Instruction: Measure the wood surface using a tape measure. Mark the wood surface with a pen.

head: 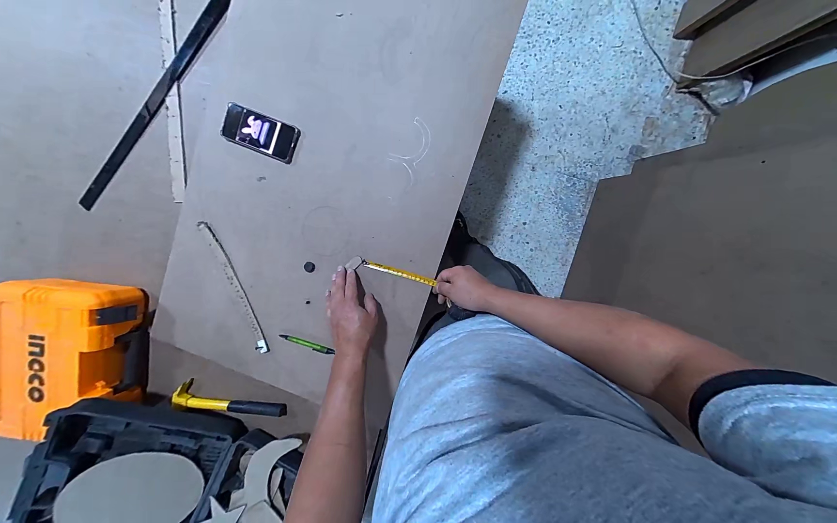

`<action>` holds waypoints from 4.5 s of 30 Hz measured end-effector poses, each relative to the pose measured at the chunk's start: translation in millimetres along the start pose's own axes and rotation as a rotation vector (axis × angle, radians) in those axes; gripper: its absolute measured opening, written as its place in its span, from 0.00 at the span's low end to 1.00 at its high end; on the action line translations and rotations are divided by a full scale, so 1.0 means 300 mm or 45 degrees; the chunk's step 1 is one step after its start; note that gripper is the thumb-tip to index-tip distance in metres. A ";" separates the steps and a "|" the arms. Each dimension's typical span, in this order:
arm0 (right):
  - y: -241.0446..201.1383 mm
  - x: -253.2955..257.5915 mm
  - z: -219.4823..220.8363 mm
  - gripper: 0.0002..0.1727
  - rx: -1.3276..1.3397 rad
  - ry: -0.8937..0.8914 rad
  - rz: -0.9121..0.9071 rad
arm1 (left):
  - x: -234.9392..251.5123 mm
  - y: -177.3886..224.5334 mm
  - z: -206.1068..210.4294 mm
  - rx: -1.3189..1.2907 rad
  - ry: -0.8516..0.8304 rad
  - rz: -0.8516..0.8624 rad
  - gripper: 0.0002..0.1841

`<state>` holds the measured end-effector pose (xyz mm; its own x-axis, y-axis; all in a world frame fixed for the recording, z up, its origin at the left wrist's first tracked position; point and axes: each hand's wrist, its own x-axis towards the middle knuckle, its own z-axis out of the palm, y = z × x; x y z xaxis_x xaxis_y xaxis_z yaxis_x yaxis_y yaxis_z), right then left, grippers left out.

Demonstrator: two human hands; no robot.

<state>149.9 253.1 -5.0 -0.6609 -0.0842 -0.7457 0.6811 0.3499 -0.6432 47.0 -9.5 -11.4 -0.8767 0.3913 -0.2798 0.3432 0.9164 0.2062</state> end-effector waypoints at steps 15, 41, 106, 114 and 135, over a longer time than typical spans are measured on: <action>-0.010 0.004 0.009 0.18 -0.036 0.015 -0.021 | 0.024 0.041 -0.026 0.081 -0.102 0.135 0.34; 0.002 0.012 0.022 0.18 -0.046 0.030 -0.042 | 0.026 0.028 -0.013 0.092 -0.080 0.161 0.35; -0.022 -0.001 0.027 0.17 -0.042 0.073 -0.003 | 0.237 -0.160 -0.267 0.239 -0.559 0.495 0.32; -0.019 -0.005 0.043 0.17 -0.069 0.062 0.008 | 0.282 -0.135 -0.278 0.503 -0.761 0.615 0.38; -0.010 -0.081 0.417 0.17 -0.039 0.044 0.011 | 0.277 -0.167 -0.271 0.354 -1.069 0.403 0.58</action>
<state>203.5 137.3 -6.7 -0.6660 -0.0491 -0.7443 0.6771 0.3789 -0.6309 -70.5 -29.9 31.3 -0.2359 0.4596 -0.8562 0.6875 0.7016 0.1872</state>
